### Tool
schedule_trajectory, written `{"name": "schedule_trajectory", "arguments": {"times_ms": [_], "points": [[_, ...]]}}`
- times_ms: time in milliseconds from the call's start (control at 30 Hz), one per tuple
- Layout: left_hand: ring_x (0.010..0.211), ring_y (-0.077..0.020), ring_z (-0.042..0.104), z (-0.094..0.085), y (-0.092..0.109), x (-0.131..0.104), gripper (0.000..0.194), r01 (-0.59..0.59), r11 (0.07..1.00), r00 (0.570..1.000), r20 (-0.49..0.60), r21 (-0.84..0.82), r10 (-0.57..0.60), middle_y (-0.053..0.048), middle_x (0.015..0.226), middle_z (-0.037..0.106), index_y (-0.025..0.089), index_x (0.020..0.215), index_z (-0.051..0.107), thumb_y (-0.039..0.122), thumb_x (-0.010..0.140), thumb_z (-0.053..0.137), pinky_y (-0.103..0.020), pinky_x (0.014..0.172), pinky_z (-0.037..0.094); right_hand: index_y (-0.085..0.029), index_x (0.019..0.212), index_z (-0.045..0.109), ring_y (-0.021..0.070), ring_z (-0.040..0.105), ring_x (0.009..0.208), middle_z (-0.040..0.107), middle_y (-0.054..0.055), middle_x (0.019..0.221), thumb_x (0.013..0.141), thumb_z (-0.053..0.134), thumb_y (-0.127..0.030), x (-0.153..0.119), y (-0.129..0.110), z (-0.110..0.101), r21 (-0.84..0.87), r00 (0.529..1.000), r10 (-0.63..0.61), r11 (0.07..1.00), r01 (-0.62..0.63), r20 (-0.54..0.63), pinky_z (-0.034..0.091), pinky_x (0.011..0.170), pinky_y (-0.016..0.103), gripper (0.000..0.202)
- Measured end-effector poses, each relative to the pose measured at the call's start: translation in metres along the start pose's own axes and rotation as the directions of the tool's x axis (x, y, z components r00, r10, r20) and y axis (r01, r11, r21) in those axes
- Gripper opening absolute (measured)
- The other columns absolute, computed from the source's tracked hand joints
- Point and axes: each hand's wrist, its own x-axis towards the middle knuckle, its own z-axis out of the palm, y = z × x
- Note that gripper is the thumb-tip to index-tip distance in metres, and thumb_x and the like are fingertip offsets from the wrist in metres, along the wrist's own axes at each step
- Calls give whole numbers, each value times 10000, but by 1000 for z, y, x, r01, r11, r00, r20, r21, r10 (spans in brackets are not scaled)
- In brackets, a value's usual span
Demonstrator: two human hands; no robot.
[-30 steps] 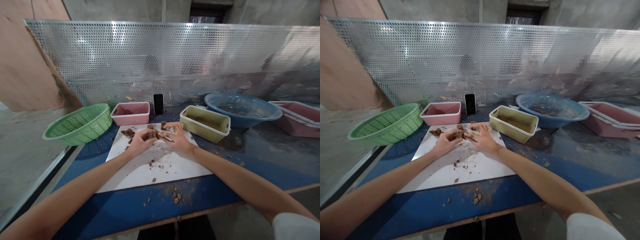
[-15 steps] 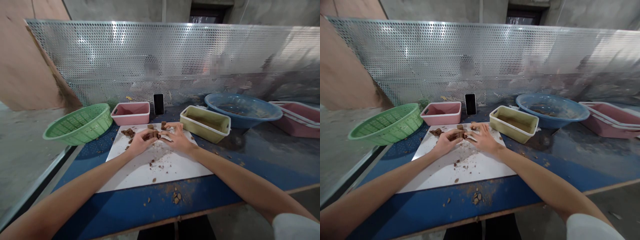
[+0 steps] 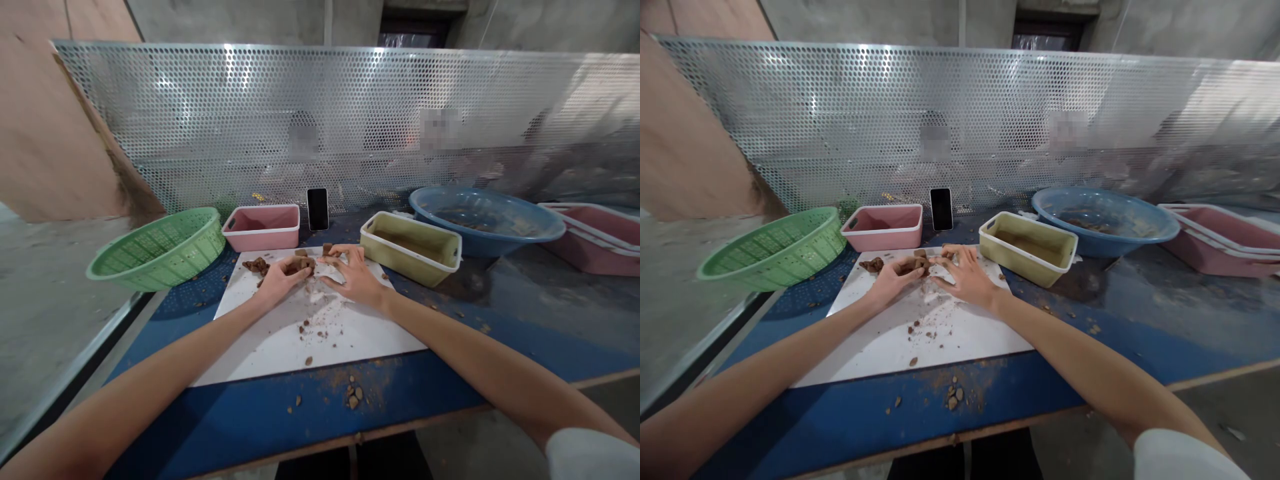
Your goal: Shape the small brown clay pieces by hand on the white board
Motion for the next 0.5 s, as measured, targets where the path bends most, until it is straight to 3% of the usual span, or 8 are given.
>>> {"name": "schedule_trajectory", "arguments": {"times_ms": [233, 500], "points": [[901, -226, 729, 4, 1, -2, 491, -31, 998, 1000, 6, 46, 31, -85, 1001, 797, 149, 1053, 775, 453, 706, 944, -385, 899, 585, -254, 1356, 669, 330, 550, 1271, 611, 151, 1312, 1082, 582, -518, 3, -2, -1, -28, 1000, -25, 999, 25, 17, 447, 1087, 547, 391], [918, -236, 729, 4, 1, -3, 449, -60, 996, 998, -26, 72, 62, -90, 1007, 803, 163, 1025, 768, 438, 710, 930, -383, 886, 598, -276, 1338, 682, 330, 550, 1279, 611, 139, 1319, 1074, 605, -476, 3, -3, -1, 16, 999, -3, 1000, 2, 46, 454, 1074, 552, 340]]}}
